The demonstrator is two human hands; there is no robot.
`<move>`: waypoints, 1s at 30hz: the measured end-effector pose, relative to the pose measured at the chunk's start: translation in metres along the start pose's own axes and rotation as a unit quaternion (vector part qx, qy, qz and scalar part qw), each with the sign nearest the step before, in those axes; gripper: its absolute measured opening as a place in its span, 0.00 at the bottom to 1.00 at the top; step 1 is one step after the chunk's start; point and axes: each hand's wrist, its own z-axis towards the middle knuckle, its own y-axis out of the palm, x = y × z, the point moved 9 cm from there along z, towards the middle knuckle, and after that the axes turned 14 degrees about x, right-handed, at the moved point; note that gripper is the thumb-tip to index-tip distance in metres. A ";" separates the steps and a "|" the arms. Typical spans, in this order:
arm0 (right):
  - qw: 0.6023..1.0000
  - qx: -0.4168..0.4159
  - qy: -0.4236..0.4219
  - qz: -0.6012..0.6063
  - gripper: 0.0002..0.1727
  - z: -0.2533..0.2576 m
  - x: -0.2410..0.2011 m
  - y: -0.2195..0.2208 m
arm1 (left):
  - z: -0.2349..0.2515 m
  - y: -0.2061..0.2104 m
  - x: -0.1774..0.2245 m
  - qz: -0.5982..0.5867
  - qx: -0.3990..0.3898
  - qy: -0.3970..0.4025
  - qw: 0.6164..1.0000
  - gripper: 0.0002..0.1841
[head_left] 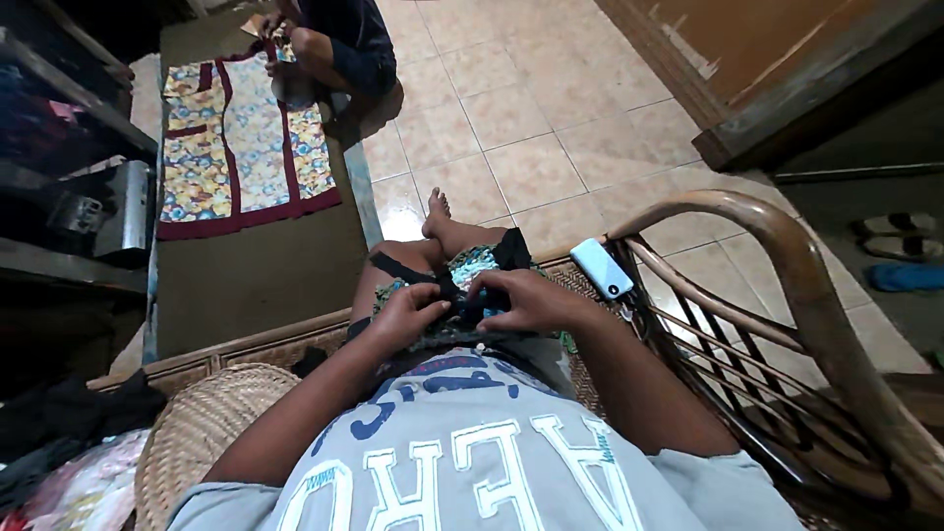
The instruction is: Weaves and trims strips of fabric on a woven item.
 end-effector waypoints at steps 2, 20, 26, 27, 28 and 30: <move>0.998 -0.035 -0.013 -0.056 0.14 -0.005 0.000 0.000 | 0.000 0.001 0.000 0.001 -0.013 -0.014 1.000 0.09; 0.988 0.077 -0.111 -0.079 0.13 0.007 -0.015 0.004 | -0.006 0.020 0.001 -0.088 -0.124 -0.047 0.987 0.04; 0.995 0.085 -0.028 -0.048 0.13 0.001 0.000 0.001 | -0.007 0.015 -0.008 -0.143 -0.060 -0.102 0.983 0.07; 0.995 0.082 -0.040 -0.044 0.12 -0.002 0.000 0.001 | -0.006 0.014 -0.010 -0.155 -0.052 -0.107 0.981 0.08; 0.996 0.068 -0.047 -0.044 0.12 -0.006 0.001 0.004 | -0.006 0.013 -0.010 -0.164 -0.045 -0.110 0.979 0.09; 0.998 0.021 -0.037 -0.048 0.14 -0.013 0.005 0.016 | -0.006 0.013 -0.007 -0.181 -0.036 -0.111 0.977 0.12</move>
